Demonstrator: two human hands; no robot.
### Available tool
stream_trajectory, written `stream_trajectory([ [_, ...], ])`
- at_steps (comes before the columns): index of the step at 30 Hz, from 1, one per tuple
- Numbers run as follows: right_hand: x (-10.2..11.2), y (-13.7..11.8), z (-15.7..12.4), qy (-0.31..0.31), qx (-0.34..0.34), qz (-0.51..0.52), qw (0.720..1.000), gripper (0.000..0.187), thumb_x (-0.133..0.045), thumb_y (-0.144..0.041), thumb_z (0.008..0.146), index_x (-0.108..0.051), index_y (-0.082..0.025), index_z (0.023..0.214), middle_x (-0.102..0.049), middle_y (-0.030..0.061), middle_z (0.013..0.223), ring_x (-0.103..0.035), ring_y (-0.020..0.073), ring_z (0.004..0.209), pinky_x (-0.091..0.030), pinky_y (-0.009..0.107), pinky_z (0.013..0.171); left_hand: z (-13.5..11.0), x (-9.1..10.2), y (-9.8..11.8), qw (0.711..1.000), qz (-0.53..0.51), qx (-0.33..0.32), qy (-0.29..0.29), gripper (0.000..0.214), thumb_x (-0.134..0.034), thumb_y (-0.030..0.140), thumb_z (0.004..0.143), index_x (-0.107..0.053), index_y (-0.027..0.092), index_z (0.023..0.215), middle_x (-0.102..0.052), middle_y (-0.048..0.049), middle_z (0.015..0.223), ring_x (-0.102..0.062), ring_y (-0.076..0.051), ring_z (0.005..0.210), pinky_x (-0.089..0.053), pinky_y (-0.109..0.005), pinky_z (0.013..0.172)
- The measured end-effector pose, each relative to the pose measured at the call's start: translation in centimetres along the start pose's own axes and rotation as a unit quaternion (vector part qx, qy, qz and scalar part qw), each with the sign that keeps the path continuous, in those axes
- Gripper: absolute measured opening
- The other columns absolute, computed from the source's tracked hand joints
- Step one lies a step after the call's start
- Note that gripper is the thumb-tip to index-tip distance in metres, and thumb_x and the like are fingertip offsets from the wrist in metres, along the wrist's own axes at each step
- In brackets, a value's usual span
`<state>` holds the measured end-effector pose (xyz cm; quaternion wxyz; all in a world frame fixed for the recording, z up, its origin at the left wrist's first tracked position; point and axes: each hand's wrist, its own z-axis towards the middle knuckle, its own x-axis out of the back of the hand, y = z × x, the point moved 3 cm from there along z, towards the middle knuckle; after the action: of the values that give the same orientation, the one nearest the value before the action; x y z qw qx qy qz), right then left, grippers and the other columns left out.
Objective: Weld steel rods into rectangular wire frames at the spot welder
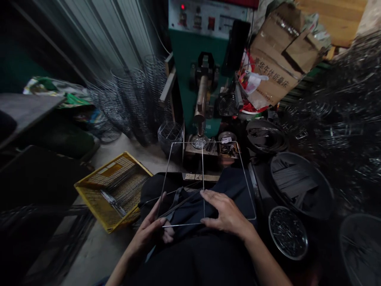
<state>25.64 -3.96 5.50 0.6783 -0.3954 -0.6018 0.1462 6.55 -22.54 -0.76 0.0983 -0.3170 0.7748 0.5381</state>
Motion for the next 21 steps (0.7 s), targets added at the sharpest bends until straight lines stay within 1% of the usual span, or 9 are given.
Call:
stream_trajectory([
  [5,-0.3,0.4,-0.4,-0.001,-0.001,-0.015,1.0,0.08,-0.073,-0.034,0.08,-0.034,-0.027,0.15,-0.044,0.0064,0.149,-0.046,0.0236,0.134,-0.039,0.037,0.111,-0.5,-0.6,0.5,1.0,0.0,-0.015,0.009,0.087,-0.051,0.03,0.094,0.013,0.028,0.152,-0.072,-0.0096,0.07,-0.069,-0.024,0.057,-0.052,-0.027,0.05],
  [11,-0.2,-0.1,-0.9,-0.021,0.014,-0.015,1.0,0.084,-0.076,-0.029,0.078,-0.033,-0.027,0.151,-0.043,0.0049,0.15,-0.045,0.021,0.134,-0.038,0.032,0.112,-0.8,-1.1,0.4,1.0,-0.014,-0.006,0.021,0.089,-0.052,0.03,0.093,0.015,0.028,0.152,-0.072,-0.0087,0.07,-0.069,-0.023,0.057,-0.052,-0.027,0.051],
  [15,-0.2,0.1,-0.9,-0.022,0.02,-0.019,0.999,0.086,-0.077,-0.026,0.076,-0.033,-0.027,0.15,-0.044,0.005,0.149,-0.046,0.0214,0.134,-0.038,0.033,0.112,-0.7,-1.2,0.5,0.999,-0.007,-0.015,0.028,0.089,-0.053,0.031,0.093,0.013,0.029,0.152,-0.072,-0.0081,0.07,-0.069,-0.023,0.056,-0.052,-0.029,0.051],
  [21,-0.2,0.6,-0.6,-0.009,0.018,-0.013,1.0,0.083,-0.076,-0.024,0.077,-0.036,-0.026,0.149,-0.047,0.0066,0.147,-0.049,0.0227,0.132,-0.04,0.034,0.111,-0.5,-1.1,0.6,0.999,-0.012,-0.026,0.023,0.09,-0.055,0.032,0.092,0.012,0.03,0.152,-0.072,-0.0086,0.071,-0.07,-0.024,0.057,-0.053,-0.029,0.05],
])
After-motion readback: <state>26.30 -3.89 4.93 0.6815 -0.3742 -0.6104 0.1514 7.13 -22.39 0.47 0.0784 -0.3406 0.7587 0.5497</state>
